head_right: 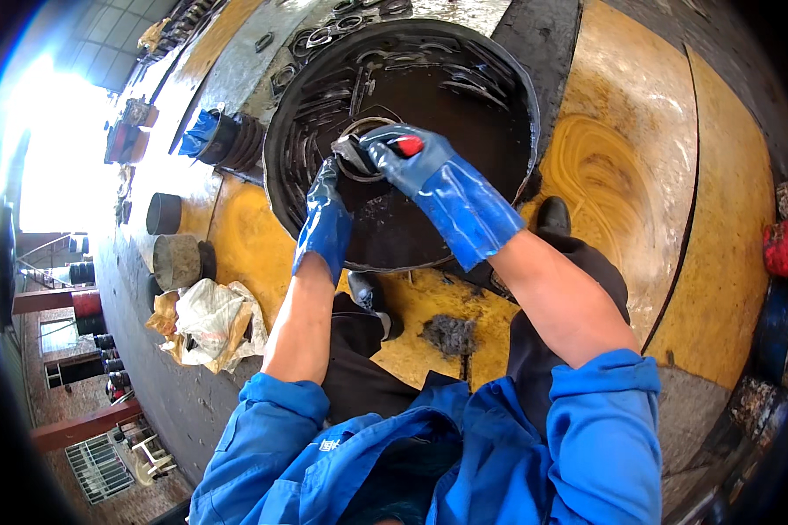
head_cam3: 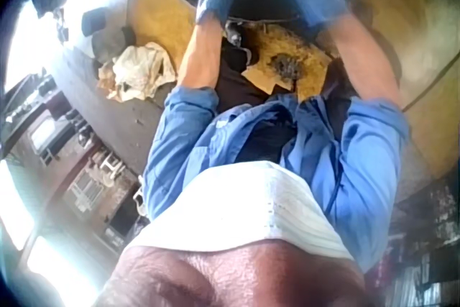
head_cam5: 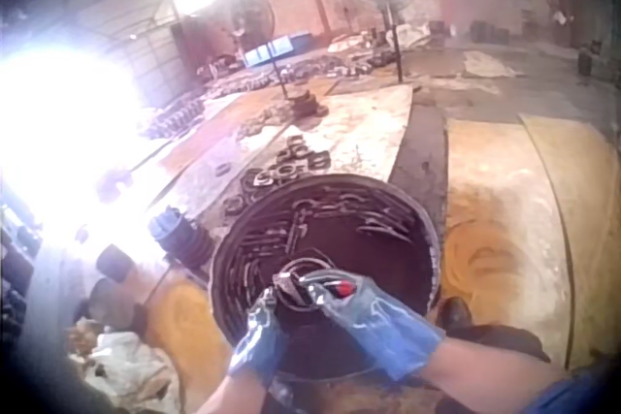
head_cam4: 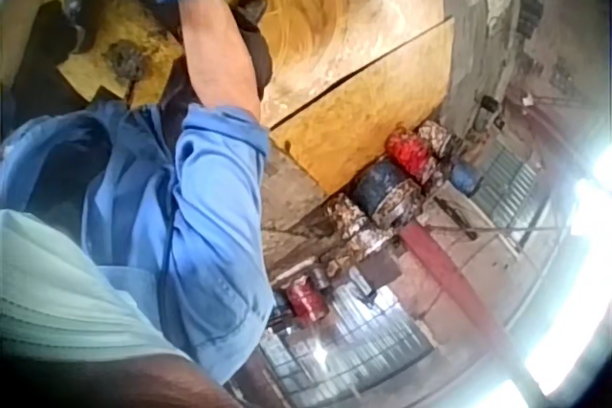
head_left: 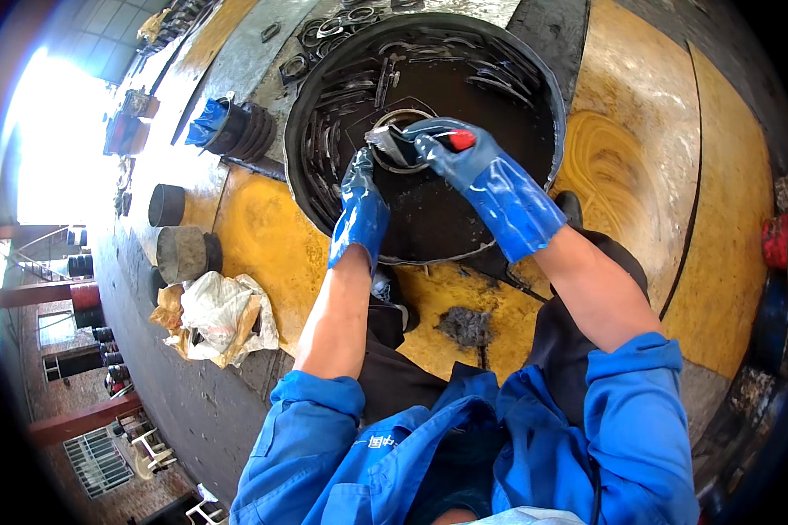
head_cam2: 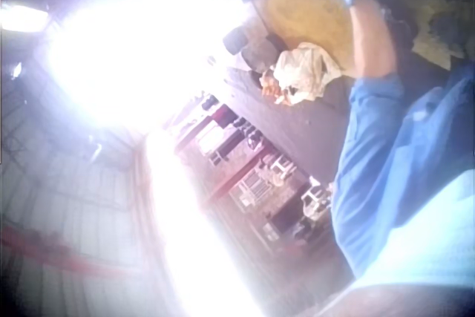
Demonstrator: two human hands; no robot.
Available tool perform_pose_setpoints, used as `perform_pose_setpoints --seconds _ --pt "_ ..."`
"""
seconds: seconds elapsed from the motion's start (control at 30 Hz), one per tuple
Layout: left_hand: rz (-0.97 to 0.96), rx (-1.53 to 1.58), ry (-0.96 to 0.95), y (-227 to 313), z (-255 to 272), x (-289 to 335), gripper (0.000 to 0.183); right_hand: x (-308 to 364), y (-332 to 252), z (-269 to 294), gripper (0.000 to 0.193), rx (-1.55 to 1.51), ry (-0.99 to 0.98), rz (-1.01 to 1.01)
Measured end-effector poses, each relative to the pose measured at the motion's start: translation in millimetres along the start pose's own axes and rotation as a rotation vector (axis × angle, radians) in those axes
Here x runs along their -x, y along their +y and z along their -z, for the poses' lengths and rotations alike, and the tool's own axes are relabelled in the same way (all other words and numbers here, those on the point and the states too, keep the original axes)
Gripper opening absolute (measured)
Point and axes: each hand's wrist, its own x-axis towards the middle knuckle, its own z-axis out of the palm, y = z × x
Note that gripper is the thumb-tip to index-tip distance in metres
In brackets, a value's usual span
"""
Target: The person cleans various metal gears and components by scrubbing them with a brush inside a large tub of dark liquid.
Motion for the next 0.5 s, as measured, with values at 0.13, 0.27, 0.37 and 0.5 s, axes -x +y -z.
perform_pose_setpoints --seconds 0.13,0.27,0.37,0.5 --pt "-0.087 -0.025 -0.004 -2.1 -5.0 -8.5 0.048 -7.1 5.0 7.4 0.021 -0.212 0.16 0.02" --pt "-0.107 -0.045 -0.003 -0.8 -7.9 -7.4 0.048 -17.8 25.4 11.1 0.022 -0.295 0.107 -0.003" --pt "-0.103 -0.049 -0.004 -1.9 -10.4 -4.0 0.048 -22.3 36.4 22.0 0.025 -0.366 0.002 -0.058" --pt "-0.096 -0.048 0.018 -2.0 -1.2 -5.7 0.047 -16.1 7.4 14.5 0.029 -0.414 0.174 -0.175"
